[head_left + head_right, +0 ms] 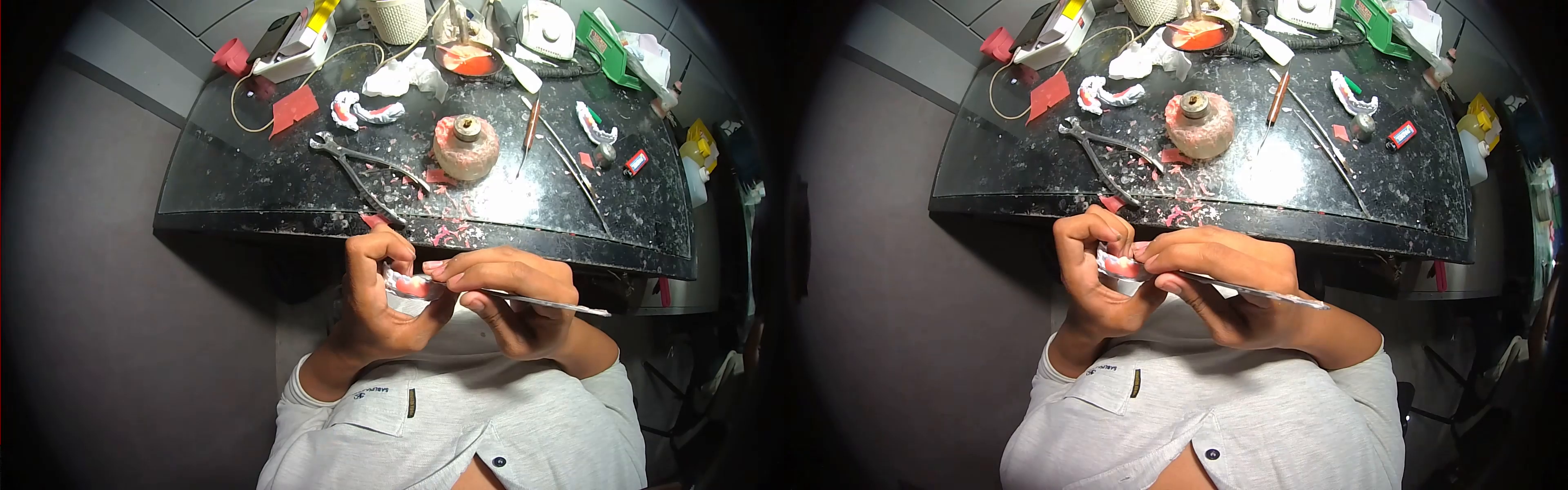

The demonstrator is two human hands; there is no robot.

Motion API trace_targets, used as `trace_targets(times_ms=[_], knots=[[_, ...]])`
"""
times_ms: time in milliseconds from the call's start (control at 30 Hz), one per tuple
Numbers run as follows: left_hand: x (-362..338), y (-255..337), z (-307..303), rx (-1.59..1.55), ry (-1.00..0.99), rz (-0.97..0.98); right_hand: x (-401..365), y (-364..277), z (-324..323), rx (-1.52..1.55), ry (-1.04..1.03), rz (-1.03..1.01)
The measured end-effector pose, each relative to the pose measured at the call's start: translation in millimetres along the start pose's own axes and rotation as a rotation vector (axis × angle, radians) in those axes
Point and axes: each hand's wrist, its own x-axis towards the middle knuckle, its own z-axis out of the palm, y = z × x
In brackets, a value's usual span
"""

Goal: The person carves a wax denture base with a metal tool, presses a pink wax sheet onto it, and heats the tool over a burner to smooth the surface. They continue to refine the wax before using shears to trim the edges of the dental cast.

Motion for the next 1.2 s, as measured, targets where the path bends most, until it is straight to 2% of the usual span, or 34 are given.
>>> trace_targets(times_ms=[333,500,633,700,800,900,1000,1100,1200], knots=[[3.1,-0.8,1.3,-0.087,-0.018,0.044,-1.2,1.1,1.8,0.033,-0.012,0.027],[0.1,0.2,-1.7,-0.077,-0.05,-0.025,-2.5,3.7,2.1,0.055,-0.028,0.025],[2.9,-0.3,0.6,-0.102,-0.016,0.024,-1.5,4.8,3.3,0.067,0.009,0.032],[1.1,0.7,-2.5,-0.091,-0.065,-0.024,-1.3,4.2,2.5,0.055,-0.005,0.025],[3.2,0.0,0.2,-0.134,-0.037,0.009,-2.5,5.8,1.8,0.115,-0.026,0.067],[4.5,1.1,-0.8,-0.139,-0.061,0.006,-4.1,10.2,6.2,0.239,0.06,0.132],[3.6,-0.4,-1.2,-0.168,-0.071,-0.007,-2.1,10.2,3.2,0.238,0.013,0.123],[3.2,3.7,-2.8,-0.162,-0.087,-0.064,-3.2,10.1,3.6,0.272,0.044,0.166],[3.9,1.4,-3.4,-0.129,-0.1,-0.035,-4.2,10.7,5.8,0.283,0.059,0.184]])
